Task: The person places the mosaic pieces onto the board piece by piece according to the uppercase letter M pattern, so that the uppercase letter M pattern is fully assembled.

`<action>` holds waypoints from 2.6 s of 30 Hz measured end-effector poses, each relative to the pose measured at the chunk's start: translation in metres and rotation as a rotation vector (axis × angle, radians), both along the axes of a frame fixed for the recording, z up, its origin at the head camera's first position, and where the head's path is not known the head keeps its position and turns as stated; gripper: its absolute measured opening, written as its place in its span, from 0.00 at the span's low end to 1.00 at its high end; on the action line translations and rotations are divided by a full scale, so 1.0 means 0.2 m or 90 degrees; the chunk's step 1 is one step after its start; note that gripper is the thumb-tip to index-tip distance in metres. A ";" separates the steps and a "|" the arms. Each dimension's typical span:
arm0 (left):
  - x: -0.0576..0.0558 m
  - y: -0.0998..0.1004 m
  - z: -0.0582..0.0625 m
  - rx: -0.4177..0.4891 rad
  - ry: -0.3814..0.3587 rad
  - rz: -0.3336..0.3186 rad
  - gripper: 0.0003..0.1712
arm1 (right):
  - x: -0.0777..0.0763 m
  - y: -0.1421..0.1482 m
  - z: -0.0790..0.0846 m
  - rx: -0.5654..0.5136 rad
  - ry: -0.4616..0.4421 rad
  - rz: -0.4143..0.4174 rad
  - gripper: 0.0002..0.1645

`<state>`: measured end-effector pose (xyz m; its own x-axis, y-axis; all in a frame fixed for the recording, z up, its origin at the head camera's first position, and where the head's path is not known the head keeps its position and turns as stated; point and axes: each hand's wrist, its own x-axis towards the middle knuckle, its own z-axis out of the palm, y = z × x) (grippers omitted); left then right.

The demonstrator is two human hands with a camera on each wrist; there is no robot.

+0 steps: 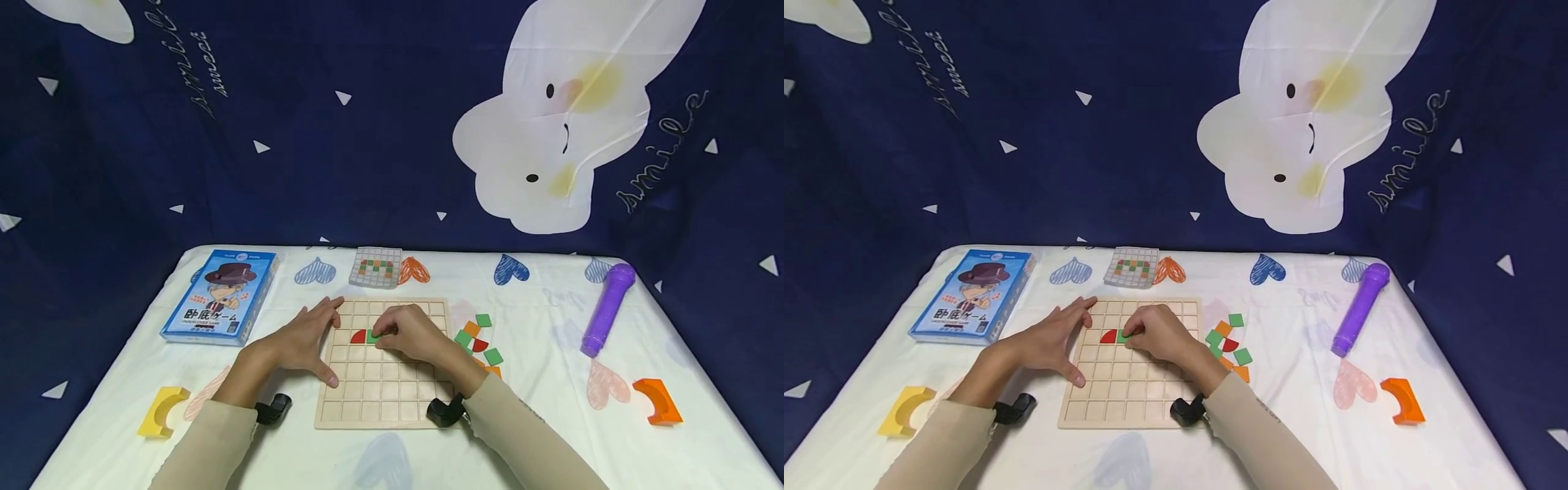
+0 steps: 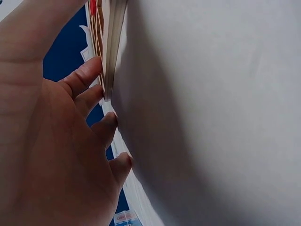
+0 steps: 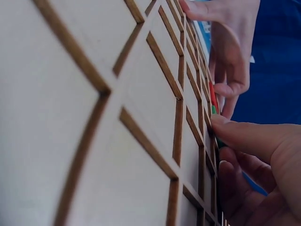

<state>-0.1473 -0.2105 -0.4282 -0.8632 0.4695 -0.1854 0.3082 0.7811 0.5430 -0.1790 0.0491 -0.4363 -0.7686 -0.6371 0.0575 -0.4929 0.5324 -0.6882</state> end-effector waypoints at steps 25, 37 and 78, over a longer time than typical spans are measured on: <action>0.00 0.00 0.00 0.000 0.009 0.006 0.55 | 0.00 0.01 0.01 -0.004 0.009 0.021 0.05; 0.01 0.00 0.00 0.001 0.013 0.005 0.54 | -0.02 0.16 0.09 -0.041 -0.022 0.052 0.14; 0.02 -0.01 -0.02 0.010 0.007 0.015 0.54 | 0.02 0.84 -0.04 -0.027 -0.031 -0.137 0.15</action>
